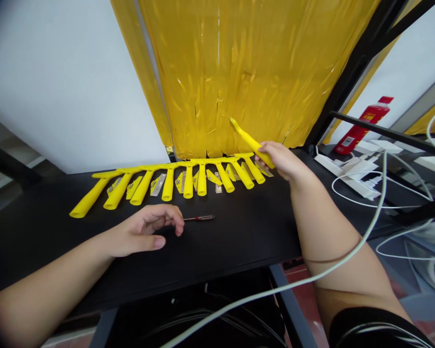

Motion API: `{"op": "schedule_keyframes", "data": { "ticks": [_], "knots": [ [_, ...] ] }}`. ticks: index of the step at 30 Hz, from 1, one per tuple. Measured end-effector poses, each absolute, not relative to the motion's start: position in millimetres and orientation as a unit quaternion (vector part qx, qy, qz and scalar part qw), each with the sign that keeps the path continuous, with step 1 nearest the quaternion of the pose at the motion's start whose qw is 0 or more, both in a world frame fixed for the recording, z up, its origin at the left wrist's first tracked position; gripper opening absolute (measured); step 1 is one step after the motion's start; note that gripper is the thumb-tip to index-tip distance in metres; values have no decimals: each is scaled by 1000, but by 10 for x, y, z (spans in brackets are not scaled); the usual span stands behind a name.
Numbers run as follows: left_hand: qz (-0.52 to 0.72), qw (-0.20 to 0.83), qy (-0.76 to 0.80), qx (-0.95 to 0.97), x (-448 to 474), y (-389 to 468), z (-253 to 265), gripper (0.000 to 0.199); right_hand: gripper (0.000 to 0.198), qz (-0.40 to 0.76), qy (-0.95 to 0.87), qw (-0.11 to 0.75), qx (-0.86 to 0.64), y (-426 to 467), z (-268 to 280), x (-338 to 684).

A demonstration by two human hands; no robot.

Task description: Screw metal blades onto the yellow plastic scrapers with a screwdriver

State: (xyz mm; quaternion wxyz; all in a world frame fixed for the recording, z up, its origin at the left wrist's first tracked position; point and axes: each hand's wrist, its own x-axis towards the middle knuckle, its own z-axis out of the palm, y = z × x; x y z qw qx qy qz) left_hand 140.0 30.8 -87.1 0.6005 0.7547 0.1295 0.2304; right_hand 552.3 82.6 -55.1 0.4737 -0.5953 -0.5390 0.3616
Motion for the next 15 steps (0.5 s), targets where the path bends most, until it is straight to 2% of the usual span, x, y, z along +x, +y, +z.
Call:
{"op": "schedule_keyframes", "data": {
  "ticks": [4, 9, 15],
  "knots": [
    [219, 584, 136, 769, 1385, 332, -843, 25, 8, 283, -500, 426, -699, 971, -688, 5886],
    [198, 575, 146, 781, 1397, 311, -820, 24, 19, 154, -474, 270, -824, 1120, -860, 6029],
    [182, 552, 154, 799, 1400, 309, -809, 24, 26, 135, -478, 217, -841, 1206, -976, 6017]
  ]
}}
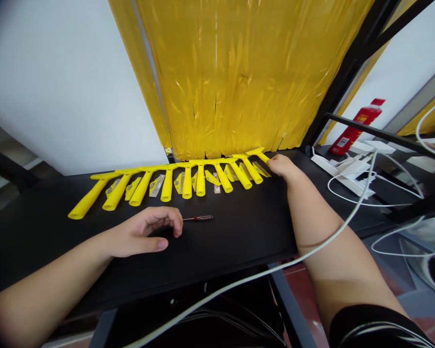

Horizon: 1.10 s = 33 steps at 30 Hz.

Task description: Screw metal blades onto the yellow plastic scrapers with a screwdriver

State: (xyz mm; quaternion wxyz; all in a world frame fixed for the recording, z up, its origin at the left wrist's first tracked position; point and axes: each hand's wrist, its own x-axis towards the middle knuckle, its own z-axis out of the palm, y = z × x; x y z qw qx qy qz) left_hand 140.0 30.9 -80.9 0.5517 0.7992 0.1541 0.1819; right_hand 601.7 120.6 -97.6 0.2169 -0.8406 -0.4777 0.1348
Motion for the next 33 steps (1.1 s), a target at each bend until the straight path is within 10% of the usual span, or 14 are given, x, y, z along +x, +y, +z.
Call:
{"op": "schedule_keyframes", "data": {
  "ticks": [33],
  "knots": [
    [156, 511, 159, 830, 1423, 300, -805, 21, 40, -5, -593, 141, -793, 1111, -966, 5600]
  ]
}}
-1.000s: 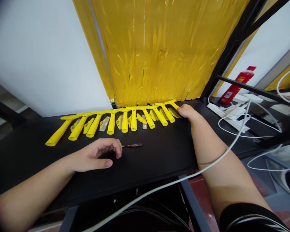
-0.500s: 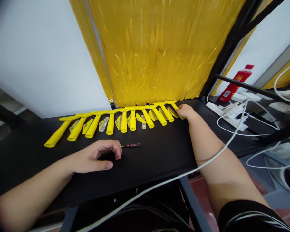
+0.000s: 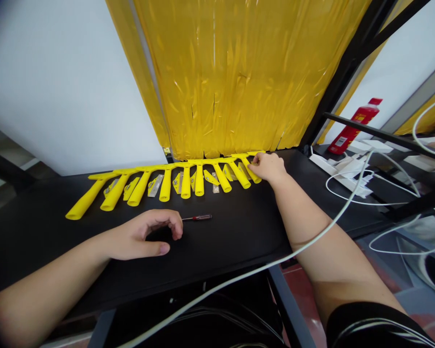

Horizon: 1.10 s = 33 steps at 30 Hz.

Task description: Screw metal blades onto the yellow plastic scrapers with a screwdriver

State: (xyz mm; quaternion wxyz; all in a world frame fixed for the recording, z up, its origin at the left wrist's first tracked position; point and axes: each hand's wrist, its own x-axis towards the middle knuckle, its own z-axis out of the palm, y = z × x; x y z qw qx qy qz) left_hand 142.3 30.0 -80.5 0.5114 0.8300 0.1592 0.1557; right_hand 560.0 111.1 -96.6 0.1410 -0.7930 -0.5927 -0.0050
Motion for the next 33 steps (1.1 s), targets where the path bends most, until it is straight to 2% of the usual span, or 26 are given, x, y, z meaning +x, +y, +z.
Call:
{"op": "schedule_keyframes", "data": {
  "ticks": [4, 9, 12, 15, 17, 19, 22, 25, 29, 33],
  "knots": [
    [157, 505, 158, 834, 1423, 297, -808, 21, 56, 15, -585, 77, -807, 1112, -967, 5445],
    [159, 501, 160, 836, 1427, 290, -800, 21, 47, 29, -576, 124, -807, 1133, -961, 5483],
    [157, 500, 162, 836, 1432, 287, -790, 20, 37, 75, -558, 194, -803, 1105, -909, 5527],
    [158, 501, 162, 835, 1436, 287, -788, 20, 30, 183, -527, 321, -765, 1028, -821, 5502],
    [158, 504, 169, 832, 1439, 286, -796, 20, 28, 277, -528, 410, -690, 944, -757, 5409],
    [163, 507, 186, 826, 1447, 282, -813, 20, 34, 351, -570, 453, -588, 829, -706, 5237],
    [183, 535, 217, 796, 1470, 276, -853, 29, 41, 383, -687, 443, -429, 603, -677, 4850],
    [228, 572, 229, 754, 1499, 276, -884, 45, 34, 342, -792, 399, -312, 363, -707, 4425],
    [284, 545, 225, 756, 1533, 276, -890, 28, 30, 277, -877, 315, -235, 179, -779, 4076],
    [384, 523, 241, 722, 1541, 274, -918, 29, 31, 300, -883, 300, -202, 176, -789, 4065]
  ]
}}
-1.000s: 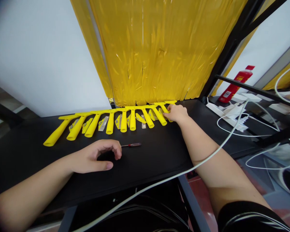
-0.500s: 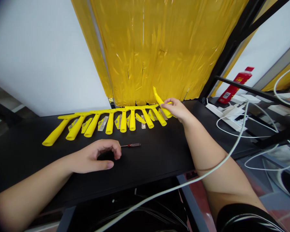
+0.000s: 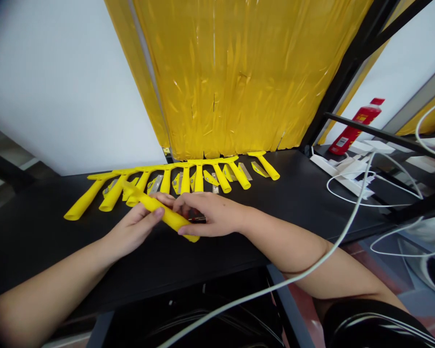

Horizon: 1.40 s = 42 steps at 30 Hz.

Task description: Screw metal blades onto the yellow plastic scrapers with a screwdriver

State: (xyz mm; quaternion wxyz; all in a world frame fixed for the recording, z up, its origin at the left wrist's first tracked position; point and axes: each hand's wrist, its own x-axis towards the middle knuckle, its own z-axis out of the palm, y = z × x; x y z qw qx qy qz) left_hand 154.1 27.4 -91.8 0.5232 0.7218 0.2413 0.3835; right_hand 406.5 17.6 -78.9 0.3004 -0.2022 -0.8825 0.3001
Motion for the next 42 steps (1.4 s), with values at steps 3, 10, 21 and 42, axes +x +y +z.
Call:
{"op": "schedule_keyframes", "data": {
  "ticks": [3, 10, 21, 42],
  "knots": [
    [434, 563, 257, 654, 1521, 297, -938, 27, 26, 289, -877, 298, -242, 206, -771, 4141],
    [437, 568, 306, 627, 1496, 366, -903, 21, 27, 190, -938, 138, -257, 247, -898, 4054],
    [345, 471, 392, 711, 1475, 353, -876, 34, 15, 208, -896, 18, -392, 256, -659, 4388],
    [91, 179, 421, 885, 1482, 332, -814, 35, 27, 240, -765, 223, -555, -661, -833, 5321]
  ]
}}
